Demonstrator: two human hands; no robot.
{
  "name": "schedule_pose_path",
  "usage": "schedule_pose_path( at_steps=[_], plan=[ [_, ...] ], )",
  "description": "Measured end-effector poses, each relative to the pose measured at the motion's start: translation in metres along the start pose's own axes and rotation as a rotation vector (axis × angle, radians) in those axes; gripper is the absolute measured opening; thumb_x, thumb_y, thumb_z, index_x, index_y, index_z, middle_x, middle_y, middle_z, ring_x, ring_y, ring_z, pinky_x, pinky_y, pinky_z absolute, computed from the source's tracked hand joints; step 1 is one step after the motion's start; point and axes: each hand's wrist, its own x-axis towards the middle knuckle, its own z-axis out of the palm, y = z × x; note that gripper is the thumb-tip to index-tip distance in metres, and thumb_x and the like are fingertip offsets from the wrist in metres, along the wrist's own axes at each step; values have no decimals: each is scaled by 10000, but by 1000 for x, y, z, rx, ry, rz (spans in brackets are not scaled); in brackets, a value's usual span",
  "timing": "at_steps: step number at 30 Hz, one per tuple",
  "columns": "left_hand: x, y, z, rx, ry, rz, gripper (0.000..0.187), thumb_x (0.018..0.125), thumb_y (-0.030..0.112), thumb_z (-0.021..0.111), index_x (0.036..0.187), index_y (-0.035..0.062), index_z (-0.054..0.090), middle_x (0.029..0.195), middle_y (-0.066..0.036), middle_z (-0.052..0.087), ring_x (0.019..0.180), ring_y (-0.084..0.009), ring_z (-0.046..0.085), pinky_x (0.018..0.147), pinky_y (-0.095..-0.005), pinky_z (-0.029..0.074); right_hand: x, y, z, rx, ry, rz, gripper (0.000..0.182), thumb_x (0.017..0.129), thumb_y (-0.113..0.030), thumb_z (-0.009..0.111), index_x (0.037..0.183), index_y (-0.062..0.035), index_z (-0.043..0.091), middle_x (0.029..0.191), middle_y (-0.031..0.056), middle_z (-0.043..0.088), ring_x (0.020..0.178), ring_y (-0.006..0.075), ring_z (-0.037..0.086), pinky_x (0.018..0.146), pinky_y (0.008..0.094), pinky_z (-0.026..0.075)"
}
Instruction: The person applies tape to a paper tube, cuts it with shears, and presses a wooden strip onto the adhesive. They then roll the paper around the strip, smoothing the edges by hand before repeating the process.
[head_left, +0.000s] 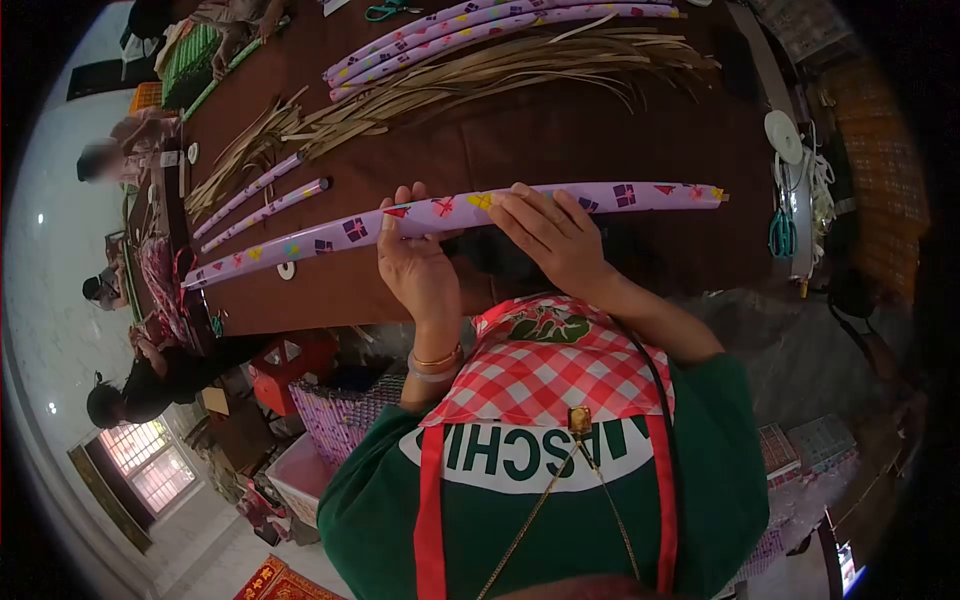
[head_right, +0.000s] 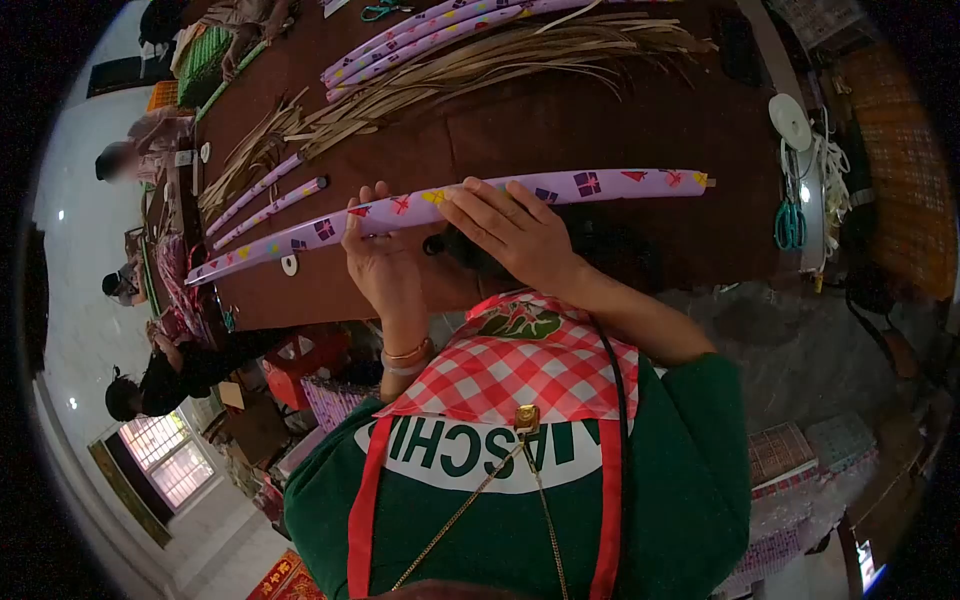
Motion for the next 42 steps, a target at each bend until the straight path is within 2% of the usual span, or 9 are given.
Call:
schedule_pose_path(
  at_steps=[5,7,10,17,23,33,35,40,42],
  plan=[
    [-4,3,2,3,8,-15,409,911,223,417,1211,-41,330,1177,-139,468,1103,-236,473,849,-335,449,0,2,3,7,62,21,389,792,-120,527,1179,-153,516,1201,-30,475,1106,105,474,972,309,283],
    [-4,2,1,8,9,-18,406,912,222,416,1212,-38,330,1179,-139,467,1103,-236,473,838,-333,455,1,4,3,-39,71,36,393,819,-150,482,1212,-155,490,1205,-24,478,1106,113,468,946,291,317],
    [-4,2,-5,35,-35,-12,394,909,222,422,1198,-33,344,1187,-137,464,1103,-247,476,827,-353,466,0,4,5,-50,86,27,397,811,-151,490,1208,-150,491,1196,-22,481,1110,120,467,935,296,332],
    [1,5,-12,51,-24,81,349,905,219,421,1167,-7,371,1167,-134,470,1093,-253,478,842,-426,460,-3,19,6,-64,106,89,394,784,-140,509,1178,-140,507,1032,-4,511,993,132,507,920,302,349],
    [0,9,-14,90,-32,120,345,906,226,421,1165,3,378,1163,-120,475,1086,-252,479,834,-452,465,-10,30,6,-61,104,105,398,756,-120,540,1153,-126,519,991,4,531,950,139,540,892,314,375],
    [2,15,-24,77,15,142,345,908,216,411,1156,-23,388,1139,-145,485,1088,-260,479,892,-398,428,-18,40,4,5,35,103,405,757,-98,553,1158,-84,506,970,36,541,914,167,547,880,322,398],
    [5,20,-30,70,-9,127,344,907,205,410,1165,-20,383,1140,-143,485,1083,-265,483,894,-398,425,-23,46,5,-38,-9,84,452,753,-85,528,1201,-76,462,964,27,523,925,155,522,892,329,391],
    [3,21,-36,109,33,110,341,905,203,416,1163,-18,385,1136,-141,489,1065,-271,495,895,-394,418,-27,49,0,32,-54,35,428,745,-77,525,1170,-55,477,923,46,543,884,170,541,888,335,396],
    [2,21,-39,124,32,111,338,904,203,421,1159,-17,387,1134,-140,490,1060,-273,498,892,-391,418,-28,50,1,15,-37,23,362,734,-66,547,1096,-67,531,899,33,568,858,164,561,872,334,411]
  ],
)
